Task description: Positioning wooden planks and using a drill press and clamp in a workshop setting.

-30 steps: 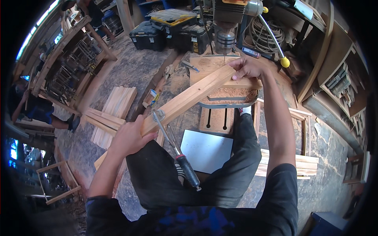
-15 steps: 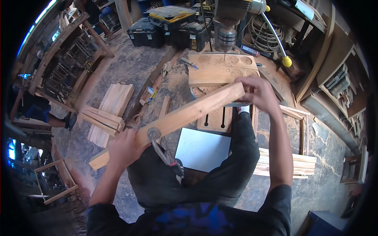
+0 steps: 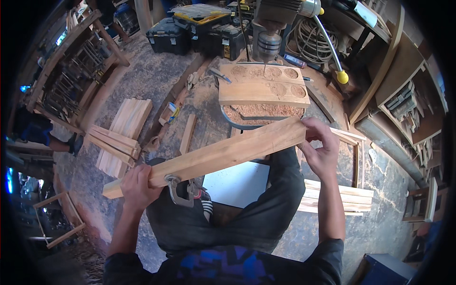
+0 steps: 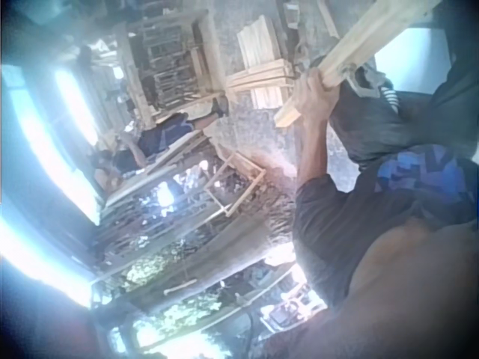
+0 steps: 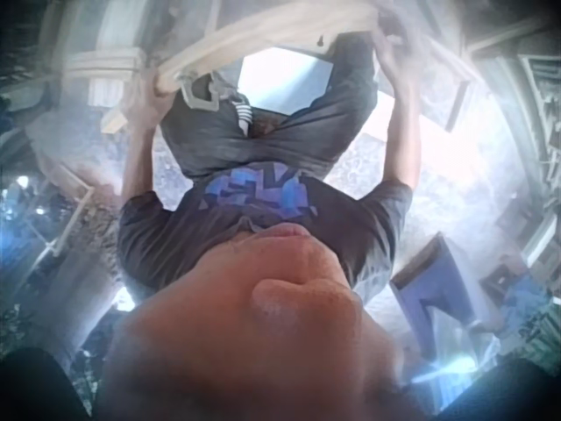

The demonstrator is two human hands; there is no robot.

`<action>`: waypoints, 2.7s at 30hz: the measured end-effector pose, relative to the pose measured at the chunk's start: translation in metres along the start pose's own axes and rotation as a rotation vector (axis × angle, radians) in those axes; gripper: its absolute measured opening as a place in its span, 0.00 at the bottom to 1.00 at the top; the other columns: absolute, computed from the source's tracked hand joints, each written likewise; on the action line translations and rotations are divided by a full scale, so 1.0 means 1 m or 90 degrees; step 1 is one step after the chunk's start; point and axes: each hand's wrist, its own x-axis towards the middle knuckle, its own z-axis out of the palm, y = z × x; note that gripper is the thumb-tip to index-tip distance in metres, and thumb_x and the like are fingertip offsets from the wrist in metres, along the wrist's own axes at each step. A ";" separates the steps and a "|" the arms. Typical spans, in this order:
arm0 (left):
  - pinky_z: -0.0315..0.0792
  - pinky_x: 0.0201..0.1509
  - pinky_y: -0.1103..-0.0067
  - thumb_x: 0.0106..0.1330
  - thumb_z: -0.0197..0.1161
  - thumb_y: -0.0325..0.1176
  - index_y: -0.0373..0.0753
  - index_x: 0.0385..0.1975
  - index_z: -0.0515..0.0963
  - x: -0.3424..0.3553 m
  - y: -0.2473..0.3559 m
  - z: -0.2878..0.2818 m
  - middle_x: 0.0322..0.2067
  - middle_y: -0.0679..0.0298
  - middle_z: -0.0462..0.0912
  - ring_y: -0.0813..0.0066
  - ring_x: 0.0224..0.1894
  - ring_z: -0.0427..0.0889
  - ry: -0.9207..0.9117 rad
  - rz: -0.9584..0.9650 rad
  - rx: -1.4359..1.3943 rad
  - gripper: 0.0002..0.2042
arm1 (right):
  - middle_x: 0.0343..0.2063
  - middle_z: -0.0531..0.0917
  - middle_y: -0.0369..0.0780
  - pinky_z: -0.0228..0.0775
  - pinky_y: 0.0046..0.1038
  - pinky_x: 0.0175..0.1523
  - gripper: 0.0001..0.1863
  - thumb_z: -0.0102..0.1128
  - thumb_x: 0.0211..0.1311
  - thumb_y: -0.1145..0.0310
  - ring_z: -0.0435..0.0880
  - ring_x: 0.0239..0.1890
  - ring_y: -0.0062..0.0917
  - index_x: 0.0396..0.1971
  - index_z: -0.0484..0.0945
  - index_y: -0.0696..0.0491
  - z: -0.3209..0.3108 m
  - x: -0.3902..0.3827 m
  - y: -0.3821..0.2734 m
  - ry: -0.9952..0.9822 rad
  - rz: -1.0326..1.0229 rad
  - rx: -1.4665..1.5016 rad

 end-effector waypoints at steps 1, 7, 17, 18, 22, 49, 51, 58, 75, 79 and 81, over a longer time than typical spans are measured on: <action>0.78 0.37 0.65 0.44 0.81 0.35 0.35 0.45 0.75 -0.002 -0.001 0.000 0.35 0.52 0.84 0.51 0.32 0.84 -0.002 -0.002 -0.001 0.28 | 0.40 0.88 0.39 0.78 0.20 0.35 0.25 0.67 0.48 0.87 0.85 0.31 0.19 0.49 0.84 0.56 0.000 0.000 -0.003 0.004 0.008 0.036; 0.80 0.40 0.64 0.44 0.82 0.36 0.33 0.42 0.77 -0.030 -0.019 0.007 0.35 0.50 0.84 0.48 0.35 0.85 0.028 -0.027 -0.055 0.26 | 0.41 0.85 0.39 0.77 0.19 0.36 0.27 0.76 0.46 0.81 0.84 0.34 0.19 0.51 0.84 0.56 -0.003 0.002 -0.033 -0.018 0.031 0.217; 0.80 0.38 0.65 0.47 0.84 0.45 0.35 0.44 0.75 -0.090 -0.002 0.002 0.33 0.50 0.85 0.53 0.33 0.88 -0.172 -0.177 -0.321 0.31 | 0.41 0.84 0.37 0.79 0.24 0.47 0.31 0.81 0.38 0.79 0.84 0.38 0.23 0.50 0.85 0.54 0.008 0.016 -0.060 -0.147 -0.012 0.418; 0.80 0.37 0.65 0.47 0.84 0.46 0.35 0.44 0.75 -0.094 0.004 -0.001 0.33 0.51 0.85 0.53 0.33 0.88 -0.187 -0.191 -0.324 0.31 | 0.44 0.85 0.38 0.80 0.25 0.49 0.32 0.81 0.39 0.79 0.85 0.41 0.24 0.51 0.85 0.55 0.014 0.017 -0.059 -0.164 0.014 0.463; 0.80 0.36 0.65 0.48 0.83 0.48 0.38 0.44 0.74 -0.104 0.013 -0.011 0.32 0.54 0.85 0.53 0.32 0.88 -0.255 -0.256 -0.324 0.31 | 0.52 0.84 0.43 0.80 0.28 0.58 0.35 0.81 0.41 0.81 0.85 0.53 0.27 0.56 0.79 0.61 0.037 0.014 -0.050 -0.249 0.138 0.689; 0.79 0.36 0.66 0.50 0.81 0.50 0.37 0.41 0.73 -0.103 0.012 -0.004 0.28 0.55 0.84 0.51 0.31 0.87 -0.290 -0.260 -0.314 0.29 | 0.48 0.84 0.44 0.81 0.21 0.51 0.35 0.78 0.38 0.80 0.87 0.46 0.23 0.53 0.77 0.65 0.081 0.015 -0.024 -0.235 0.168 0.949; 0.79 0.36 0.66 0.50 0.81 0.49 0.37 0.41 0.73 -0.104 0.011 -0.002 0.28 0.55 0.84 0.52 0.31 0.87 -0.283 -0.256 -0.303 0.29 | 0.48 0.84 0.45 0.83 0.21 0.48 0.34 0.79 0.39 0.79 0.88 0.44 0.24 0.53 0.78 0.65 0.077 0.014 -0.024 -0.223 0.184 0.897; 0.79 0.36 0.67 0.50 0.81 0.45 0.37 0.41 0.74 -0.106 0.008 0.005 0.29 0.55 0.85 0.54 0.31 0.87 -0.263 -0.232 -0.345 0.27 | 0.47 0.84 0.46 0.85 0.21 0.42 0.33 0.80 0.42 0.77 0.89 0.41 0.26 0.53 0.78 0.67 0.073 0.013 -0.023 -0.183 0.178 0.821; 0.79 0.40 0.64 0.55 0.78 0.45 0.38 0.43 0.73 -0.059 0.036 -0.017 0.31 0.51 0.85 0.49 0.36 0.87 -0.366 -0.336 -0.258 0.25 | 0.43 0.89 0.45 0.80 0.21 0.49 0.14 0.73 0.58 0.79 0.87 0.43 0.21 0.45 0.87 0.62 0.087 0.003 -0.007 0.125 0.232 0.515; 0.77 0.45 0.59 0.57 0.75 0.50 0.39 0.43 0.73 -0.012 0.042 -0.037 0.32 0.47 0.84 0.43 0.39 0.85 -0.430 -0.370 -0.196 0.25 | 0.38 0.89 0.41 0.76 0.18 0.45 0.11 0.70 0.63 0.75 0.85 0.38 0.17 0.43 0.87 0.62 0.098 0.014 0.010 0.212 0.312 0.362; 0.76 0.46 0.55 0.59 0.73 0.53 0.38 0.43 0.73 0.014 0.042 -0.043 0.32 0.45 0.84 0.40 0.40 0.84 -0.439 -0.366 -0.182 0.26 | 0.35 0.90 0.41 0.75 0.19 0.43 0.13 0.69 0.65 0.70 0.85 0.35 0.17 0.45 0.87 0.62 0.096 0.023 0.020 0.249 0.293 0.247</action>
